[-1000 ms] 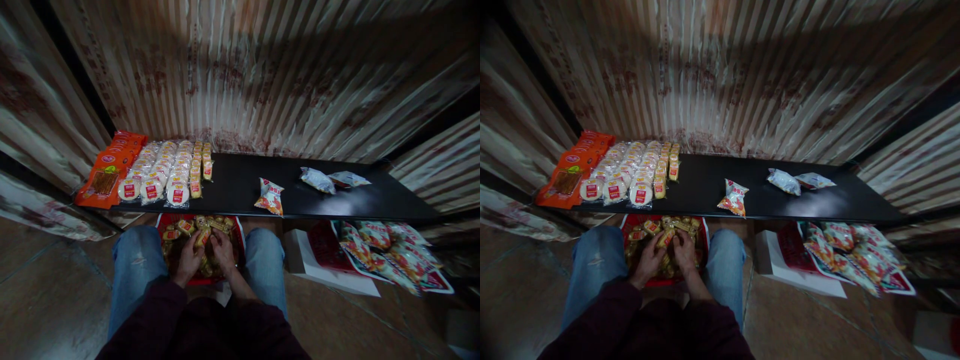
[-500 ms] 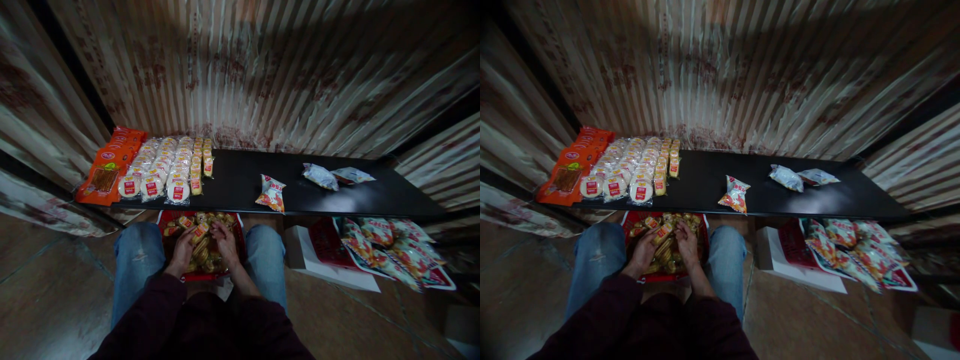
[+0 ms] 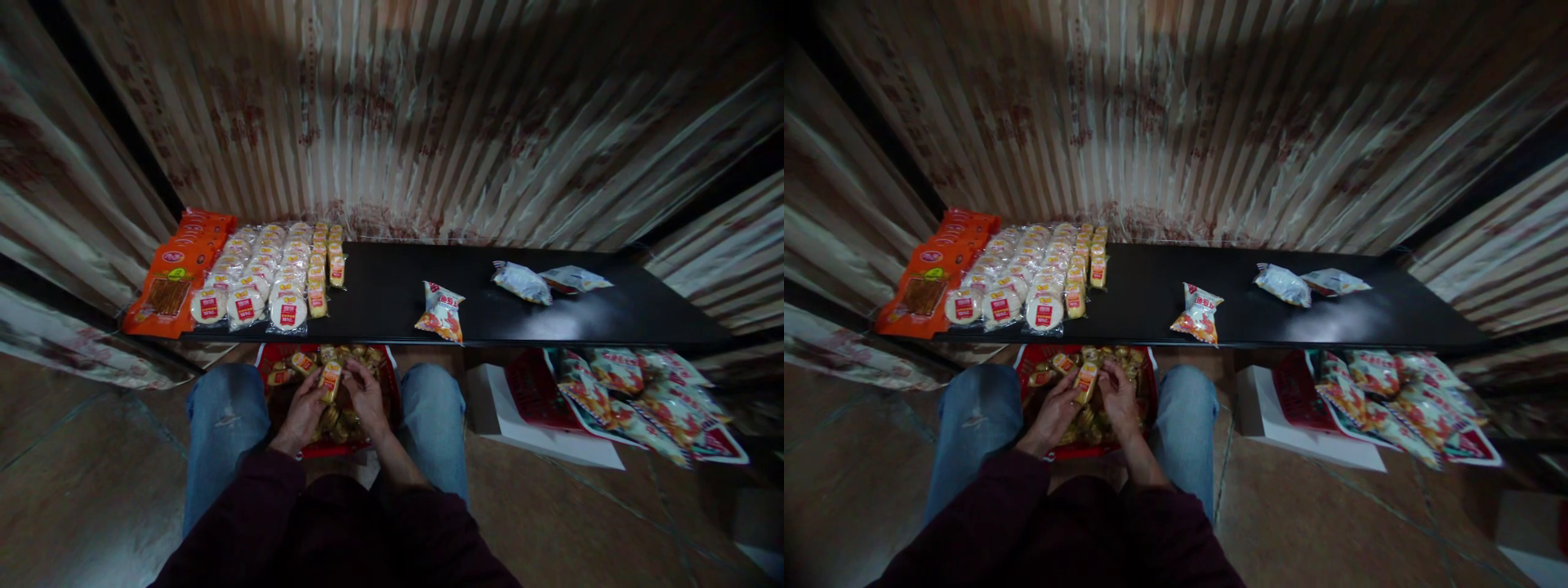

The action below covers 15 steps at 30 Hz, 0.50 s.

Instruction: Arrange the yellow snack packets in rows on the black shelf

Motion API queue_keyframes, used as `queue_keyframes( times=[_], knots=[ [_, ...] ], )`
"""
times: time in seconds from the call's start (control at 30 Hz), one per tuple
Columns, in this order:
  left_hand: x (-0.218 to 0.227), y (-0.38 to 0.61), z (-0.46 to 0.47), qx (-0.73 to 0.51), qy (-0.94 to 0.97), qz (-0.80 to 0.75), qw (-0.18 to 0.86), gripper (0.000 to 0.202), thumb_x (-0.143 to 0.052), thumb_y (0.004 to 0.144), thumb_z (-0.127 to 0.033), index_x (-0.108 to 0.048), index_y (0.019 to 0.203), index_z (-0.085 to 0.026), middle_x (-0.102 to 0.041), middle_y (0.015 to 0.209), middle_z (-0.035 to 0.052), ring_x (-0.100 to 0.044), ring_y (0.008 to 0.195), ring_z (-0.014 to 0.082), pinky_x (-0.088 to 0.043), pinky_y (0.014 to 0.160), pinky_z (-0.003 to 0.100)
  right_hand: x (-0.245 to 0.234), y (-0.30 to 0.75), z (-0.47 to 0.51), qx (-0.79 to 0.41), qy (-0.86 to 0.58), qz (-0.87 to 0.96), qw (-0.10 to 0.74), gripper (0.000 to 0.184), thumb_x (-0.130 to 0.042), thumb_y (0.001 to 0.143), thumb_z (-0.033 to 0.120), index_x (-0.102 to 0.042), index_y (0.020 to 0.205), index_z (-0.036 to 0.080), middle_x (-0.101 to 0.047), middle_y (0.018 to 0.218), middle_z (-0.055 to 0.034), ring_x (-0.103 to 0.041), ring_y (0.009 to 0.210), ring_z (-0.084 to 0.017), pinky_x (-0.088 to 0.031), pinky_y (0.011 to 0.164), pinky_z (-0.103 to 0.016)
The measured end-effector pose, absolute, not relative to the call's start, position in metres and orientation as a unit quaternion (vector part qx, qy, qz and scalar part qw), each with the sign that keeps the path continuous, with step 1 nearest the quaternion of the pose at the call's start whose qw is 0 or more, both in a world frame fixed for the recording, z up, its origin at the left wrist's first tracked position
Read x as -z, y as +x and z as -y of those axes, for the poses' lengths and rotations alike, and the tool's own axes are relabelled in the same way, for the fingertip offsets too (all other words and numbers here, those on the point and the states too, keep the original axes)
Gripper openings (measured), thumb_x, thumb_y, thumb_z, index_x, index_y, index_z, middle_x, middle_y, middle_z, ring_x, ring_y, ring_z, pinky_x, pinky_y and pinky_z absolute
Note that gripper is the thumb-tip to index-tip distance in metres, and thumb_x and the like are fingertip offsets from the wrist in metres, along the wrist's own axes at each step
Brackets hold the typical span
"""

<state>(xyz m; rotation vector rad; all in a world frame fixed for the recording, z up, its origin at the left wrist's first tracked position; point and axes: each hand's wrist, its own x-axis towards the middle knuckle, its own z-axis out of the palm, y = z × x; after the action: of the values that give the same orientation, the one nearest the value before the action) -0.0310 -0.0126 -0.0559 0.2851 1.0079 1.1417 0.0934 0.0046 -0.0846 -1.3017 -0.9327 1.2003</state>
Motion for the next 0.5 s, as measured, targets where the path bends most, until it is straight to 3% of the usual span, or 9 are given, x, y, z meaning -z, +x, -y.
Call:
queue_keyframes(
  times=[0.2, 0.5],
  knots=[
    [0.0616, -0.0329, 0.0117, -0.511, 0.105, -0.435, 0.734, 0.045, -0.066, 0.064, -0.012, -0.061, 0.109, -0.020, -0.067, 0.106, 0.0046, -0.063, 0.090, 0.0162, -0.048, 0.078, 0.025, 0.0843, 0.0934, -0.0007, -0.496, -0.550, 0.403, 0.537, 0.025, -0.064, 0.069, 0.035, -0.067, 0.090, 0.023, -0.070, 0.095, -0.0026, -0.065, 0.090, -0.020, -0.050, 0.088, -0.037],
    [0.0632, -0.0337, 0.0107, -0.531, 0.082, -0.419, 0.732, 0.040, -0.068, 0.067, -0.017, -0.063, 0.106, -0.019, -0.068, 0.102, 0.0038, -0.063, 0.084, 0.0140, -0.048, 0.072, 0.024, 0.0784, 0.0916, 0.0046, -0.552, -0.534, 0.375, 0.519, 0.031, -0.061, 0.069, 0.034, -0.065, 0.098, 0.023, -0.070, 0.095, -0.0029, -0.066, 0.084, -0.019, -0.054, 0.074, -0.032]
  ],
)
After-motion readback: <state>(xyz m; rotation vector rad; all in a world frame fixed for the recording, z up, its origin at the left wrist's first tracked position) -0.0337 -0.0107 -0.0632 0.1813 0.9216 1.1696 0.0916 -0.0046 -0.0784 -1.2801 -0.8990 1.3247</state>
